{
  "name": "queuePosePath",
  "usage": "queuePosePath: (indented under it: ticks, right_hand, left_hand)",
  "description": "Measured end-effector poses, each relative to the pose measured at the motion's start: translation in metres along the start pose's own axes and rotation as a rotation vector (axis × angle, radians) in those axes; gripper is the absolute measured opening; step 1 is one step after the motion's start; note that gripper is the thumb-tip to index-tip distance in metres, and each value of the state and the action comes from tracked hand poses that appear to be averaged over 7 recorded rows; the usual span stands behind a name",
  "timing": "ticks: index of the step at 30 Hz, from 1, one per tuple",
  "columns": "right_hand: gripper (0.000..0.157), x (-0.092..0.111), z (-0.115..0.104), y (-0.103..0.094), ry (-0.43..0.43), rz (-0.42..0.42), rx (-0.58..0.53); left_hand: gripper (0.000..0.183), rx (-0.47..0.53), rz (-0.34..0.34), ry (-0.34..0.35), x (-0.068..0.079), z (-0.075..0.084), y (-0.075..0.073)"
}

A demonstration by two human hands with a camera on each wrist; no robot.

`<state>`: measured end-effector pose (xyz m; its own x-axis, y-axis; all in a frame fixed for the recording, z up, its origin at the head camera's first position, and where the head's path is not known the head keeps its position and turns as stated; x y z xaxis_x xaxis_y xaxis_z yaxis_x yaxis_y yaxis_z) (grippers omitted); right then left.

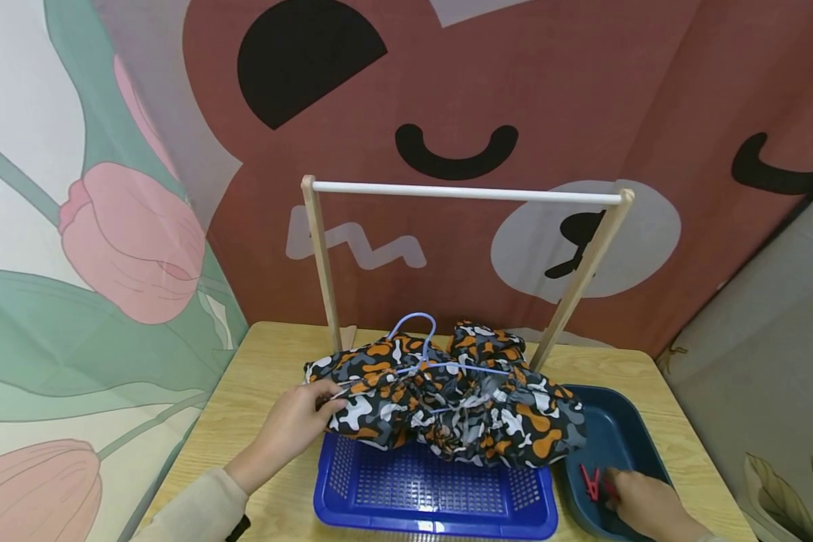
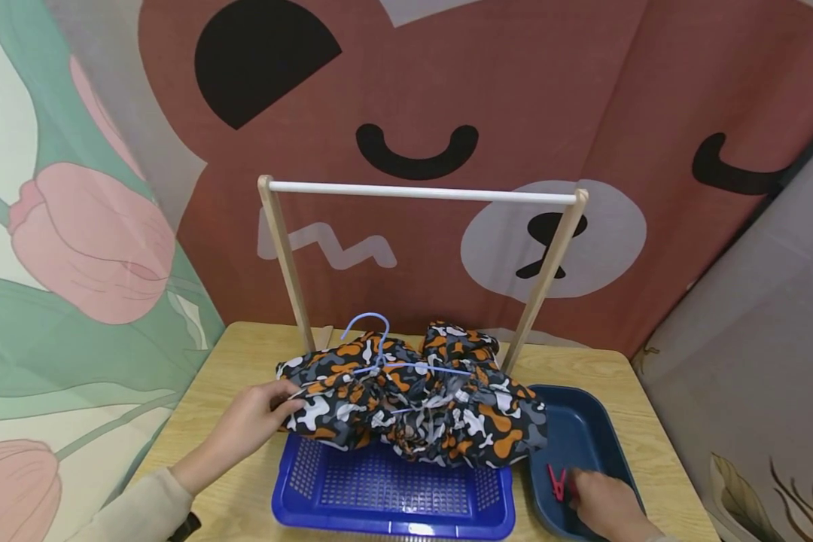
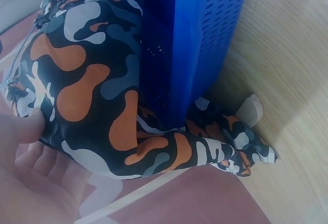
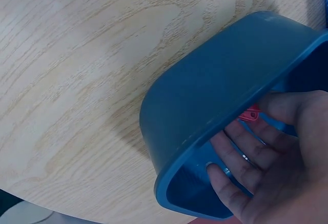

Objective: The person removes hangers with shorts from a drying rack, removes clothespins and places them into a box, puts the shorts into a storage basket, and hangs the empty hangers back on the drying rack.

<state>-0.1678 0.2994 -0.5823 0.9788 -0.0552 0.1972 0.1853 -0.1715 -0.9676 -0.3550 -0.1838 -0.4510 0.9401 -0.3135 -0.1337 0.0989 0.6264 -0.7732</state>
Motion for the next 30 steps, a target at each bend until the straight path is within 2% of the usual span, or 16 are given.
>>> queuePosePath:
  ticks: [3, 8, 12, 17, 21, 24, 30]
  right_hand:
    - [0.032, 0.001, 0.0, 0.001, 0.002, -0.005, -0.008]
    - [0.021, 0.003, 0.003, 0.0, 0.016, -0.044, -0.025]
    - [0.018, 0.002, 0.005, -0.003, 0.032, -0.075, -0.03]
    - [0.013, -0.001, 0.005, -0.011, 0.063, -0.087, -0.029]
    - [0.015, -0.008, 0.002, -0.023, 0.083, -0.075, -0.039]
    - [0.019, -0.013, -0.001, -0.037, 0.075, -0.014, -0.053]
    - [0.023, -0.018, -0.01, -0.067, 0.018, 0.212, -0.065]
  left_hand:
    - [0.01, 0.0, -0.001, -0.005, 0.0, 0.0, 0.0]
    - [0.01, -0.001, -0.002, -0.009, 0.001, 0.001, -0.001]
    - [0.011, 0.003, -0.005, -0.012, 0.001, 0.002, -0.001]
    - [0.008, 0.007, -0.007, -0.014, 0.001, 0.002, -0.001]
    - [0.008, 0.006, -0.009, -0.015, 0.001, 0.001, -0.001]
    - [0.009, 0.001, -0.008, -0.009, 0.0, 0.001, -0.001]
    - [0.01, -0.018, 0.001, 0.006, 0.001, 0.0, -0.001]
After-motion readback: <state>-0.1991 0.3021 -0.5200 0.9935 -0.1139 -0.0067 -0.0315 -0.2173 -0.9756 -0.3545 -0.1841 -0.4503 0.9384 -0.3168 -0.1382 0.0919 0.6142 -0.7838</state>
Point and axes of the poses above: each hand's wrist, its own x-axis away from the middle knuckle, its own y-axis out of the palm, z = x × y, the point moved 2 cm from there along -x, towards the middle knuckle, and after that the axes turned 8 degrees about z, right-handed, at the moved point
